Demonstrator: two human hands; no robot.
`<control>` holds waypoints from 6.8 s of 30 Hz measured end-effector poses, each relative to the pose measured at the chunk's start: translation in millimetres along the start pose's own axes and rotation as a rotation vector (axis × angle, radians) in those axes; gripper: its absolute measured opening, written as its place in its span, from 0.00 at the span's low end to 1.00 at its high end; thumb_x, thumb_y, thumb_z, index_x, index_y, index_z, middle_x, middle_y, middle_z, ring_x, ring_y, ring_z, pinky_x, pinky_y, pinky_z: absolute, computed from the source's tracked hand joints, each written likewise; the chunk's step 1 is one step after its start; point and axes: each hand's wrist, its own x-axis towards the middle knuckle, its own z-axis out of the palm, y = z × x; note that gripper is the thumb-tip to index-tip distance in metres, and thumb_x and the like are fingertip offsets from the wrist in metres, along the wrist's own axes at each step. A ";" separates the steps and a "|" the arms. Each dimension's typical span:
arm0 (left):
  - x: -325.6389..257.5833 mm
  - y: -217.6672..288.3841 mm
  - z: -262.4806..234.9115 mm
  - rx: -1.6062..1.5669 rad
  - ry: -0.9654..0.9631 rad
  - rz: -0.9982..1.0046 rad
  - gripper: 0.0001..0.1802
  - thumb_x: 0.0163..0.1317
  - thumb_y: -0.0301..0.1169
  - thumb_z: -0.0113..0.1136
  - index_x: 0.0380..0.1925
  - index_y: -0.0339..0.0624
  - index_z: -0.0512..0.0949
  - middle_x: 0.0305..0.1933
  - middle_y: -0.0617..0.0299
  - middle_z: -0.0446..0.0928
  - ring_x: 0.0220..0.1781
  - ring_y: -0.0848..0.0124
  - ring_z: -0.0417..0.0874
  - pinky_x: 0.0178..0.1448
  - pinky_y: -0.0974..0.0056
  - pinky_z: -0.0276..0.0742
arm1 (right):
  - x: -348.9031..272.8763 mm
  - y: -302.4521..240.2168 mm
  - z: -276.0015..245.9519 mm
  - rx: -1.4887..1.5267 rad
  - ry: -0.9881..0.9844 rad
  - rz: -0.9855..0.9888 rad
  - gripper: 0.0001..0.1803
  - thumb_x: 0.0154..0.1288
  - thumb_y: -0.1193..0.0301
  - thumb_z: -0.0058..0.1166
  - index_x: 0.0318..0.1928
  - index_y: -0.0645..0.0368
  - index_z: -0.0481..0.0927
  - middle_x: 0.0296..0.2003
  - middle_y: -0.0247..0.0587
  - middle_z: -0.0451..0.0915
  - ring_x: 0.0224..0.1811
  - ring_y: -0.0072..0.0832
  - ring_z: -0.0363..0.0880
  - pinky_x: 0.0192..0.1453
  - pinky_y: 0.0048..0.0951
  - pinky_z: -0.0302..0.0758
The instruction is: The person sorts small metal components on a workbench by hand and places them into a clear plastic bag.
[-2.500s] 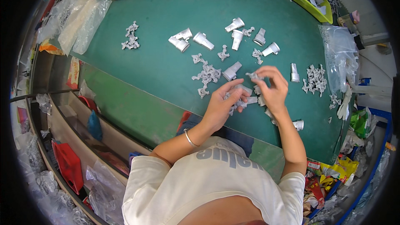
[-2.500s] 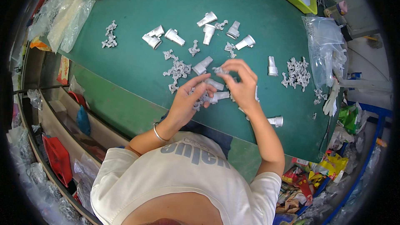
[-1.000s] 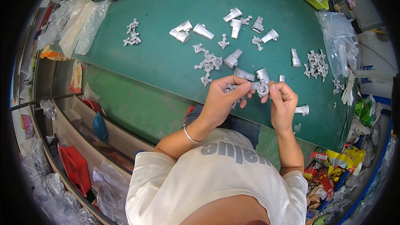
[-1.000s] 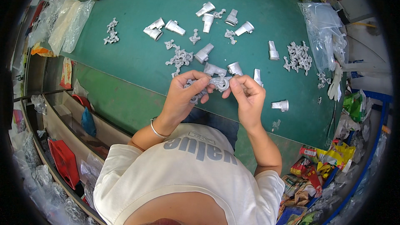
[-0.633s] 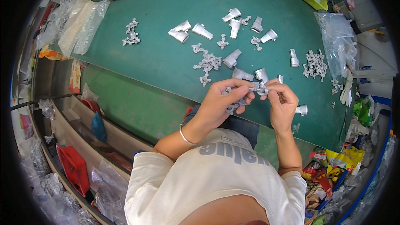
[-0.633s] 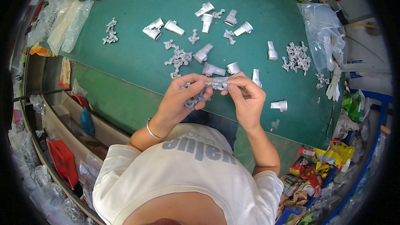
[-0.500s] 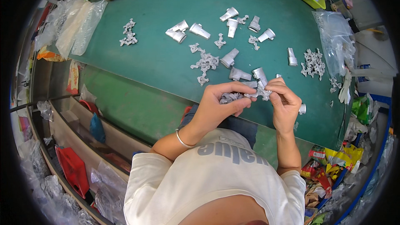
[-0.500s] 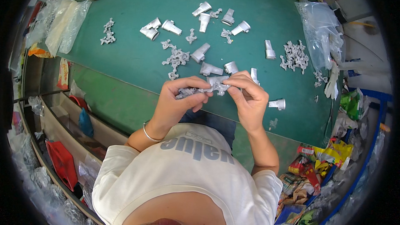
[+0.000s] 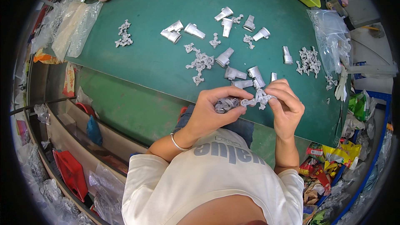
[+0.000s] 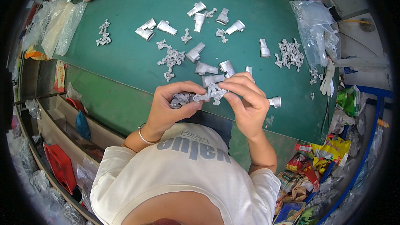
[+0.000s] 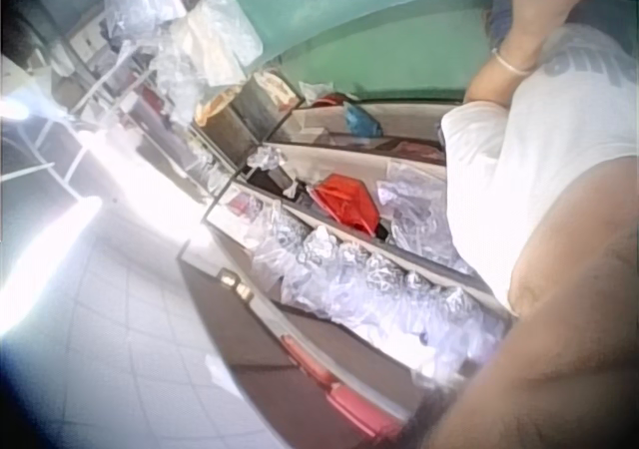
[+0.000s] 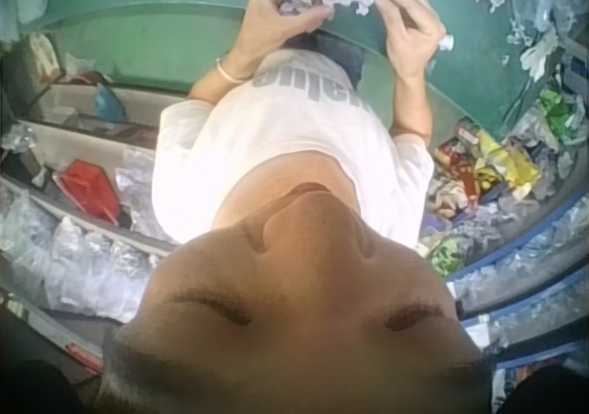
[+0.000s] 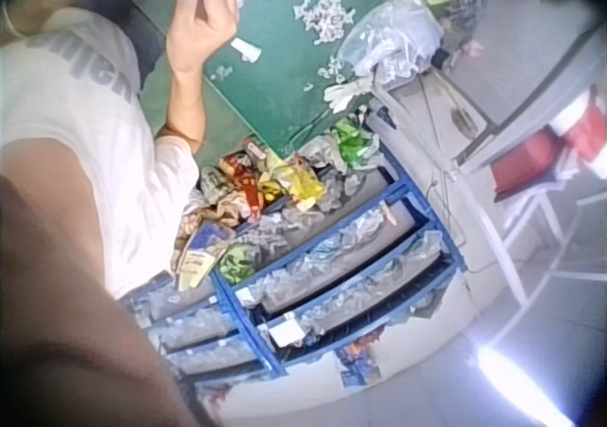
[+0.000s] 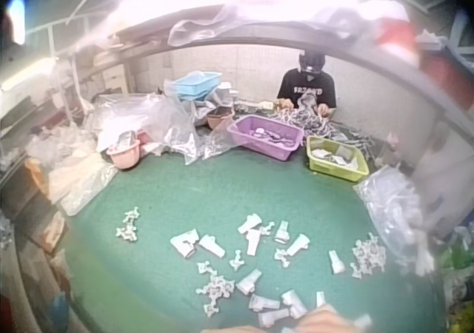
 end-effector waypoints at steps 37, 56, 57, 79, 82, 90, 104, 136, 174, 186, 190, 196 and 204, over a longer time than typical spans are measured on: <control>-0.3 -5.6 1.6 -0.090 -0.040 -0.037 0.12 0.52 0.20 0.57 0.39 0.36 0.78 0.34 0.63 0.79 0.34 0.82 0.75 0.36 0.77 0.71 | -3.6 -18.0 0.1 -0.102 0.039 -0.063 0.09 0.48 0.83 0.57 0.34 0.69 0.80 0.31 0.45 0.78 0.34 0.33 0.72 0.39 0.28 0.68; -1.3 -6.6 2.0 -0.054 -0.019 0.034 0.10 0.48 0.17 0.59 0.34 0.32 0.77 0.34 0.58 0.77 0.28 0.80 0.74 0.29 0.77 0.67 | -5.5 -14.4 2.8 -0.031 0.033 0.013 0.08 0.52 0.81 0.55 0.36 0.70 0.78 0.33 0.46 0.77 0.37 0.32 0.72 0.42 0.29 0.67; -1.4 -7.8 1.7 -0.054 -0.018 0.046 0.10 0.48 0.17 0.59 0.34 0.32 0.77 0.35 0.58 0.77 0.30 0.79 0.74 0.31 0.76 0.68 | -5.3 -14.3 3.3 -0.031 0.032 0.016 0.08 0.52 0.81 0.55 0.36 0.70 0.78 0.33 0.46 0.77 0.37 0.32 0.72 0.42 0.29 0.67; 15.8 -51.6 -20.5 -0.659 -0.042 -0.392 0.17 0.66 0.37 0.46 0.41 0.32 0.74 0.41 0.54 0.76 0.32 0.75 0.76 0.21 0.74 0.68 | 44.5 69.1 12.0 -0.492 -0.041 0.147 0.06 0.51 0.75 0.57 0.31 0.63 0.79 0.28 0.41 0.77 0.34 0.33 0.72 0.41 0.30 0.67; 17.5 -53.4 -22.0 -0.635 -0.013 -0.368 0.19 0.66 0.39 0.43 0.42 0.32 0.74 0.46 0.51 0.75 0.36 0.71 0.78 0.22 0.73 0.71 | 65.9 121.5 20.5 -0.950 -0.069 -0.073 0.09 0.50 0.72 0.58 0.32 0.63 0.78 0.30 0.42 0.76 0.37 0.35 0.71 0.43 0.34 0.64; 19.2 -65.4 -31.6 -0.806 0.063 -0.409 0.21 0.64 0.35 0.42 0.52 0.34 0.68 0.50 0.51 0.74 0.42 0.68 0.78 0.29 0.71 0.74 | 63.9 145.1 15.9 -1.068 -0.006 0.025 0.05 0.55 0.73 0.51 0.27 0.62 0.76 0.28 0.41 0.75 0.34 0.35 0.72 0.39 0.34 0.65; 27.2 -43.4 -23.4 -0.563 0.188 -0.159 0.17 0.58 0.29 0.57 0.48 0.37 0.73 0.29 0.67 0.70 0.32 0.80 0.71 0.25 0.75 0.65 | 28.8 32.8 15.6 0.664 -0.229 0.854 0.12 0.66 0.70 0.43 0.38 0.68 0.75 0.25 0.39 0.77 0.23 0.20 0.71 0.29 0.19 0.69; 7.7 -69.3 -62.4 -0.829 0.281 -0.144 0.10 0.62 0.36 0.53 0.27 0.42 0.71 0.32 0.63 0.72 0.33 0.76 0.73 0.22 0.76 0.64 | 79.2 130.6 84.6 -0.883 -0.203 -0.090 0.04 0.52 0.75 0.54 0.30 0.61 0.77 0.28 0.38 0.74 0.37 0.34 0.70 0.40 0.35 0.63; -2.7 -15.4 -39.3 -0.239 0.287 0.088 0.12 0.50 0.15 0.56 0.38 0.28 0.76 0.35 0.58 0.73 0.20 0.80 0.68 0.20 0.77 0.61 | 28.4 15.9 48.8 0.155 -0.229 0.364 0.13 0.66 0.69 0.45 0.37 0.68 0.78 0.25 0.35 0.76 0.29 0.18 0.70 0.34 0.19 0.65; 2.9 -48.4 -49.0 -0.480 0.356 -0.054 0.11 0.58 0.21 0.52 0.42 0.33 0.75 0.42 0.56 0.76 0.40 0.71 0.78 0.27 0.73 0.72 | 29.3 166.2 -161.7 -0.908 0.466 0.345 0.14 0.62 0.63 0.48 0.34 0.62 0.78 0.27 0.39 0.73 0.35 0.31 0.70 0.41 0.31 0.65; 7.0 -49.9 -51.8 -0.494 0.352 -0.057 0.09 0.59 0.21 0.51 0.40 0.34 0.76 0.42 0.55 0.76 0.46 0.67 0.78 0.29 0.72 0.73 | 39.5 164.9 -146.6 -1.632 0.436 0.252 0.19 0.54 0.63 0.56 0.44 0.59 0.75 0.43 0.46 0.73 0.45 0.43 0.70 0.51 0.43 0.64; 10.9 -63.6 -45.6 -0.524 0.274 -0.070 0.08 0.58 0.21 0.52 0.37 0.36 0.76 0.37 0.58 0.76 0.38 0.73 0.77 0.26 0.73 0.70 | 126.8 176.3 -15.7 -0.786 -0.108 -0.213 0.17 0.54 0.76 0.52 0.46 0.61 0.75 0.48 0.46 0.74 0.51 0.41 0.70 0.55 0.37 0.66; 10.6 -51.3 -43.2 -0.502 0.300 -0.157 0.09 0.59 0.26 0.54 0.40 0.37 0.74 0.29 0.62 0.71 0.30 0.78 0.69 0.22 0.77 0.61 | 141.2 175.1 22.3 -1.115 -0.255 -0.203 0.10 0.51 0.71 0.57 0.36 0.59 0.76 0.31 0.39 0.74 0.42 0.34 0.71 0.57 0.48 0.57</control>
